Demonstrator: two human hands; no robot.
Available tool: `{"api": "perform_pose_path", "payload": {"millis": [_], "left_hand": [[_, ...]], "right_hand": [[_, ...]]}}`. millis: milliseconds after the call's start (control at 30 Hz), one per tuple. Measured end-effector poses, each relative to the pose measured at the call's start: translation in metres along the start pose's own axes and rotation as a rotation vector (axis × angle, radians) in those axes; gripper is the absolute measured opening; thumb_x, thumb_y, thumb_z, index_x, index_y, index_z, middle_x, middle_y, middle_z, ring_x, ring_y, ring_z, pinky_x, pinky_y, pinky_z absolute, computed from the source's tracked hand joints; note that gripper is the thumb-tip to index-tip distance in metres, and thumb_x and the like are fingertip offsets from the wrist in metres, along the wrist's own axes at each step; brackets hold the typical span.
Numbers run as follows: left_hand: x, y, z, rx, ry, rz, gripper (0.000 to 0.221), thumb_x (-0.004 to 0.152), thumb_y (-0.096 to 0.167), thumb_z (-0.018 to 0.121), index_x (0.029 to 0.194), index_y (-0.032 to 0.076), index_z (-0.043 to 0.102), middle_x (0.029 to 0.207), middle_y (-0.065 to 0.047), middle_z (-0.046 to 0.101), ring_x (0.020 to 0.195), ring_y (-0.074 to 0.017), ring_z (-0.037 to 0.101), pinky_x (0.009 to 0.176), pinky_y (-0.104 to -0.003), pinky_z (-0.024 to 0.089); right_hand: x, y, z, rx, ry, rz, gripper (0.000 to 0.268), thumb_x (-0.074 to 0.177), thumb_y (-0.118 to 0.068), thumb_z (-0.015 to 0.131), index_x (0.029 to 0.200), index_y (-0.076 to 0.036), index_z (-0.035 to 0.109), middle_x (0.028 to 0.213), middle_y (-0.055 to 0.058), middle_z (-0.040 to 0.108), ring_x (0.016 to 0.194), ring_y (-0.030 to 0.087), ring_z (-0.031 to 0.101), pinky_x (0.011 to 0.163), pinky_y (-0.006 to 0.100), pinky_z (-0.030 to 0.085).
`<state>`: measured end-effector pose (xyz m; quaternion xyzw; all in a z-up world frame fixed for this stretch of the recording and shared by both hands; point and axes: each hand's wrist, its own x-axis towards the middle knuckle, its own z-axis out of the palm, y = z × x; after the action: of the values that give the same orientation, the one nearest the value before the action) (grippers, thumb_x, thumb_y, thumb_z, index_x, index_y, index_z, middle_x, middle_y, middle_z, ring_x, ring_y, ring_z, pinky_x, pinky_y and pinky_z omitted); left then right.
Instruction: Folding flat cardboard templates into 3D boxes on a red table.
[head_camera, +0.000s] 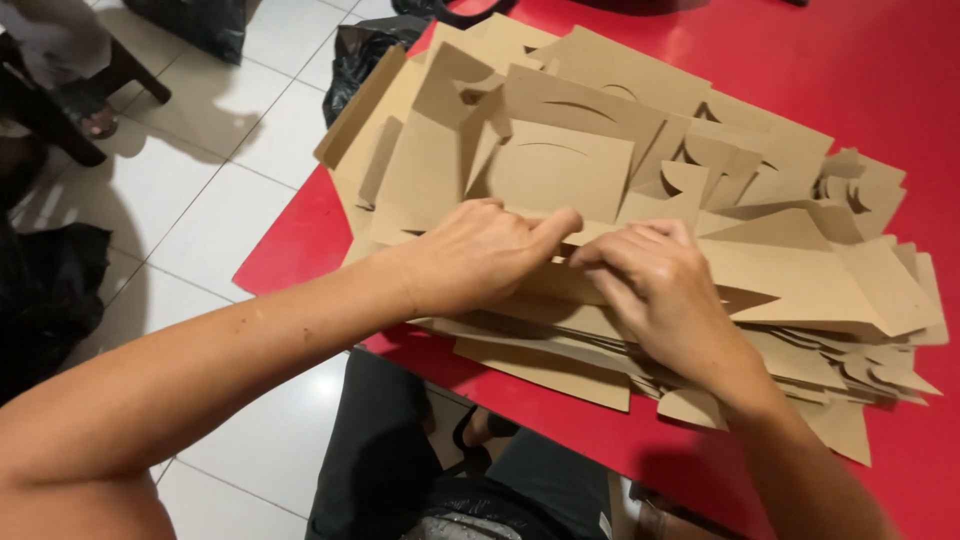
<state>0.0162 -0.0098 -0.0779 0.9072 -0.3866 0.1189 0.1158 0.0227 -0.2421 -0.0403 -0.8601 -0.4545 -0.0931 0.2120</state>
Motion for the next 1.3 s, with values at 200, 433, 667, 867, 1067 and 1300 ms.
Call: {"api": "perform_pose_path", "payload": {"millis": [200, 433, 667, 867, 1067, 1300], "left_hand": [[-0.005, -0.007, 0.001, 0.123, 0.034, -0.016, 0.007, 0.094, 0.014, 0.05, 0.1, 0.012, 0.047, 0.08, -0.004, 0.069, 0.065, -0.0317, 0.069, 0.071, -0.044, 0.041], [-0.01, -0.016, -0.017, -0.037, 0.092, -0.1, 0.011, 0.097, 0.007, 0.047, 0.1, 0.01, 0.056, 0.072, -0.004, 0.068, 0.06, -0.032, 0.061, 0.074, -0.043, 0.035], [-0.002, -0.019, -0.023, -0.076, -0.058, -0.245, 0.014, 0.103, 0.023, 0.05, 0.097, 0.016, 0.059, 0.064, -0.003, 0.069, 0.059, -0.0305, 0.063, 0.076, -0.042, 0.036], [0.011, -0.01, -0.018, -0.193, -0.057, -0.284, 0.023, 0.103, 0.034, 0.065, 0.099, 0.017, 0.05, 0.073, -0.004, 0.074, 0.062, -0.0312, 0.062, 0.079, -0.043, 0.038], [0.016, -0.001, -0.016, -0.199, -0.028, -0.353, 0.021, 0.103, 0.029, 0.063, 0.1, 0.017, 0.046, 0.071, -0.006, 0.074, 0.056, -0.0343, 0.054, 0.076, -0.043, 0.039], [0.025, 0.005, -0.009, -0.191, 0.035, -0.283, 0.022, 0.1, 0.03, 0.065, 0.1, 0.019, 0.047, 0.066, -0.001, 0.07, 0.059, -0.0332, 0.06, 0.077, -0.044, 0.039]], "right_hand": [[-0.012, -0.008, -0.037, 0.177, -0.072, 0.209, 0.026, 0.1, -0.01, 0.058, 0.124, -0.007, 0.068, 0.116, 0.01, 0.075, 0.106, 0.023, 0.068, 0.094, 0.035, 0.056], [-0.067, 0.019, -0.068, 0.204, 0.251, 0.504, 0.049, 0.1, -0.002, 0.062, 0.144, 0.008, 0.046, 0.142, 0.023, 0.056, 0.124, 0.03, 0.057, 0.103, 0.038, 0.048], [-0.103, 0.042, -0.038, 0.635, 0.189, 0.821, 0.018, 0.103, -0.012, 0.06, 0.112, 0.0, 0.07, 0.1, 0.006, 0.071, 0.092, 0.016, 0.072, 0.088, 0.024, 0.058], [-0.092, 0.03, -0.017, 0.449, 0.351, 0.507, 0.015, 0.104, -0.005, 0.065, 0.118, -0.002, 0.06, 0.104, 0.005, 0.066, 0.094, 0.008, 0.065, 0.081, 0.019, 0.051], [-0.06, -0.001, -0.03, 0.201, 0.231, 0.344, 0.011, 0.104, -0.008, 0.062, 0.111, -0.003, 0.069, 0.105, 0.005, 0.077, 0.089, 0.012, 0.074, 0.083, 0.024, 0.06], [-0.031, -0.01, -0.025, 0.092, 0.22, 0.34, 0.009, 0.11, -0.01, 0.059, 0.106, -0.005, 0.066, 0.09, 0.003, 0.069, 0.072, 0.013, 0.06, 0.069, 0.028, 0.047]]}}
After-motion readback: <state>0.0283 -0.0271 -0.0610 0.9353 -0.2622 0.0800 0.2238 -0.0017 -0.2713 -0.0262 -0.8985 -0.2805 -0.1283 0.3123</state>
